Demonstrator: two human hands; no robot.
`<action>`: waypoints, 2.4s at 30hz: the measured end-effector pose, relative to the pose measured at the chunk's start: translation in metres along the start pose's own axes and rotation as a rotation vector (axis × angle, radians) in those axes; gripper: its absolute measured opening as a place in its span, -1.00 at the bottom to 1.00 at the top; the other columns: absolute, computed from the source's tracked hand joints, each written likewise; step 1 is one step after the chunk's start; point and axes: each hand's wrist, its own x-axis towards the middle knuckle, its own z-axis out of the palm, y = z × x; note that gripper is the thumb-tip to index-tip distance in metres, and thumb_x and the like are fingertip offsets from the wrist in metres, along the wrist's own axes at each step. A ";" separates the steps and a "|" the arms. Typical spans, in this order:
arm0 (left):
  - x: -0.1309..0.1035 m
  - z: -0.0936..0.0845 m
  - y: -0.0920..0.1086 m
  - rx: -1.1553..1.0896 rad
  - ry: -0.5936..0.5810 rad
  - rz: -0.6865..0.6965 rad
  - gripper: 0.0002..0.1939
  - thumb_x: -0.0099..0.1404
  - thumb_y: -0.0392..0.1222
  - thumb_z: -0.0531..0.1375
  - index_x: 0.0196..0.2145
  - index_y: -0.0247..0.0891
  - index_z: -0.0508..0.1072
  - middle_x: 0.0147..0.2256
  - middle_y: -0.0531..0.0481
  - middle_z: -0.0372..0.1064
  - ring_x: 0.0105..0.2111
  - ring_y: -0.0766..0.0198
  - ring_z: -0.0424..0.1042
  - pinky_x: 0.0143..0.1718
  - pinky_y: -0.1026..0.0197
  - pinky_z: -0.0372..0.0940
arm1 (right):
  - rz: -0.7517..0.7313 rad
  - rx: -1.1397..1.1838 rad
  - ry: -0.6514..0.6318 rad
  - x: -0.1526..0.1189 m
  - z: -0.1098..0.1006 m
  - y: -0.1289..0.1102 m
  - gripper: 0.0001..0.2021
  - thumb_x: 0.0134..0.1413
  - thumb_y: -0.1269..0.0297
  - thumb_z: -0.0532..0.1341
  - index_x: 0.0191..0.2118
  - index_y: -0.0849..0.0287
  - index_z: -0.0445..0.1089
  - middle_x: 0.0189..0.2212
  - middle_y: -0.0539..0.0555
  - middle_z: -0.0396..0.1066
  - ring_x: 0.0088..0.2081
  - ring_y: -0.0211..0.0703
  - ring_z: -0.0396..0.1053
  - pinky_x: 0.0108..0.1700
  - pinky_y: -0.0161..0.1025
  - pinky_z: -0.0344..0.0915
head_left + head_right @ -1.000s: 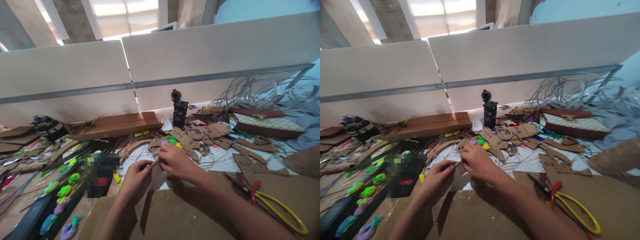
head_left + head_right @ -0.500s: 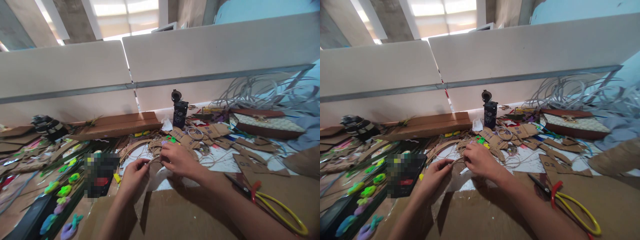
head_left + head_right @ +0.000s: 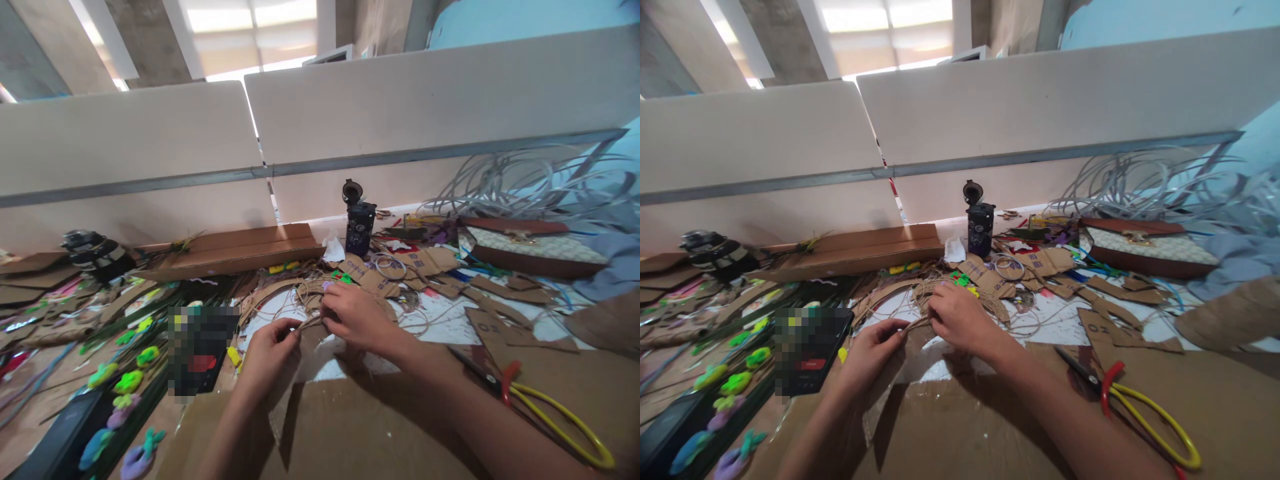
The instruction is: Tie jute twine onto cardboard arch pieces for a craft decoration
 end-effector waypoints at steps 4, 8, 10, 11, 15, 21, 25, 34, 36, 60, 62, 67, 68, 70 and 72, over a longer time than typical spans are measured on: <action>0.000 0.000 -0.001 0.002 -0.017 -0.004 -0.73 0.17 -0.11 0.20 -0.28 -0.26 0.65 -0.35 -0.05 0.60 -0.32 0.08 0.50 -0.29 0.22 0.28 | 0.018 0.038 0.007 0.000 0.003 0.002 -0.91 0.10 0.48 0.23 -0.36 0.19 0.46 -0.32 0.07 0.39 -0.24 -0.12 0.30 -0.18 -0.22 0.16; -0.002 0.002 0.001 -0.011 -0.034 -0.036 -0.72 0.15 -0.13 0.19 -0.28 -0.27 0.64 -0.40 -0.04 0.58 -0.38 0.12 0.48 -0.35 0.23 0.28 | 0.054 0.117 -0.021 0.000 0.002 0.003 -0.91 0.05 0.51 0.24 -0.35 0.19 0.46 -0.32 0.07 0.41 -0.22 -0.11 0.33 -0.16 -0.22 0.18; -0.003 0.003 0.001 -0.024 -0.047 -0.067 -0.71 0.16 -0.13 0.18 -0.26 -0.28 0.64 -0.43 -0.03 0.55 -0.43 0.14 0.45 -0.40 0.24 0.26 | 0.078 0.196 -0.031 0.000 -0.001 0.002 -0.88 0.02 0.53 0.25 -0.31 0.19 0.47 -0.30 0.06 0.43 -0.19 -0.10 0.35 -0.15 -0.23 0.20; -0.004 0.003 0.001 -0.034 -0.056 -0.080 -0.71 0.16 -0.13 0.18 -0.26 -0.29 0.63 -0.44 -0.02 0.54 -0.45 0.15 0.44 -0.42 0.25 0.26 | 0.090 0.240 -0.031 0.000 -0.003 0.001 -0.84 0.01 0.54 0.26 -0.27 0.19 0.47 -0.27 0.07 0.44 -0.18 -0.10 0.36 -0.14 -0.24 0.21; -0.005 0.005 -0.001 -0.075 -0.090 -0.079 -0.72 0.17 -0.16 0.16 -0.26 -0.29 0.62 -0.43 -0.01 0.53 -0.45 0.19 0.42 -0.41 0.26 0.25 | 0.078 0.343 -0.055 0.001 -0.004 0.000 -0.73 0.01 0.55 0.26 -0.15 0.15 0.51 -0.19 0.07 0.49 -0.12 -0.10 0.38 -0.09 -0.24 0.23; -0.005 0.007 -0.001 -0.149 -0.104 -0.095 -0.73 0.15 -0.15 0.20 -0.26 -0.28 0.63 -0.42 0.00 0.53 -0.43 0.19 0.42 -0.42 0.27 0.24 | 0.034 0.300 -0.095 0.001 0.002 -0.001 -0.85 0.07 0.48 0.28 -0.27 0.14 0.57 -0.33 0.04 0.52 -0.21 -0.12 0.41 -0.17 -0.27 0.20; -0.006 0.009 0.000 -0.205 -0.100 -0.117 -0.75 0.14 -0.15 0.21 -0.28 -0.28 0.63 -0.43 0.01 0.51 -0.45 0.23 0.39 -0.42 0.28 0.23 | 0.037 0.290 -0.108 0.002 -0.001 -0.005 -0.89 0.11 0.45 0.29 -0.33 0.14 0.57 -0.38 0.02 0.53 -0.26 -0.15 0.40 -0.21 -0.28 0.17; -0.009 0.011 0.001 -0.280 -0.151 -0.178 -0.77 0.15 -0.15 0.20 -0.27 -0.27 0.57 -0.50 0.07 0.40 -0.51 0.28 0.30 -0.50 0.31 0.16 | 0.048 0.265 -0.114 0.001 -0.002 -0.008 -0.91 0.12 0.46 0.30 -0.33 0.18 0.57 -0.38 0.04 0.54 -0.25 -0.14 0.42 -0.20 -0.28 0.17; -0.008 0.011 -0.001 -0.227 -0.171 -0.151 -0.78 0.15 -0.11 0.24 -0.30 -0.28 0.56 -0.48 0.04 0.42 -0.48 0.25 0.34 -0.48 0.30 0.17 | 0.048 0.263 -0.121 0.001 0.001 -0.009 -0.90 0.11 0.47 0.29 -0.32 0.18 0.57 -0.37 0.04 0.54 -0.26 -0.14 0.42 -0.21 -0.28 0.17; -0.005 0.008 0.003 -0.073 -0.102 -0.036 -0.82 0.18 -0.13 0.16 -0.42 -0.27 0.51 -0.47 0.02 0.41 -0.39 0.19 0.36 -0.36 0.26 0.23 | 0.155 0.560 -0.099 0.003 0.003 0.002 -0.84 -0.04 0.56 0.29 -0.35 0.20 0.56 -0.41 -0.02 0.50 -0.31 -0.21 0.42 -0.27 -0.35 0.21; -0.006 0.009 0.002 -0.106 -0.102 -0.059 -0.82 0.17 -0.11 0.17 -0.42 -0.27 0.50 -0.49 0.04 0.39 -0.43 0.21 0.34 -0.41 0.27 0.22 | 0.163 0.564 -0.103 0.003 0.003 0.001 -0.84 -0.06 0.58 0.28 -0.37 0.20 0.55 -0.42 -0.02 0.49 -0.32 -0.21 0.41 -0.28 -0.35 0.21; -0.007 0.016 -0.001 -0.154 -0.147 -0.105 -0.77 0.18 -0.06 0.20 -0.37 -0.29 0.51 -0.48 0.06 0.37 -0.48 0.26 0.30 -0.45 0.29 0.16 | 0.145 0.556 -0.122 0.001 0.006 -0.004 -0.83 -0.06 0.57 0.25 -0.38 0.18 0.54 -0.42 -0.02 0.48 -0.33 -0.21 0.41 -0.27 -0.34 0.22; -0.007 0.016 -0.001 -0.148 -0.141 -0.108 -0.76 0.19 -0.05 0.20 -0.37 -0.29 0.51 -0.49 0.06 0.36 -0.48 0.27 0.29 -0.46 0.29 0.15 | 0.150 0.557 -0.125 0.001 0.006 -0.004 -0.83 -0.05 0.56 0.25 -0.37 0.18 0.54 -0.41 -0.02 0.49 -0.32 -0.21 0.41 -0.27 -0.34 0.23; -0.006 0.015 -0.002 -0.129 -0.129 -0.094 -0.76 0.20 -0.05 0.19 -0.39 -0.28 0.51 -0.50 0.07 0.36 -0.48 0.27 0.29 -0.45 0.29 0.15 | 0.167 0.572 -0.119 0.002 0.006 -0.003 -0.83 -0.03 0.54 0.26 -0.33 0.18 0.55 -0.37 0.00 0.52 -0.30 -0.19 0.43 -0.25 -0.33 0.25; -0.004 0.012 -0.002 -0.100 -0.131 -0.064 -0.77 0.19 -0.06 0.19 -0.40 -0.28 0.51 -0.48 0.05 0.39 -0.44 0.25 0.32 -0.40 0.28 0.18 | 0.182 0.592 -0.099 0.003 0.003 -0.001 -0.84 0.01 0.52 0.27 -0.29 0.18 0.56 -0.33 0.02 0.55 -0.27 -0.18 0.45 -0.21 -0.32 0.27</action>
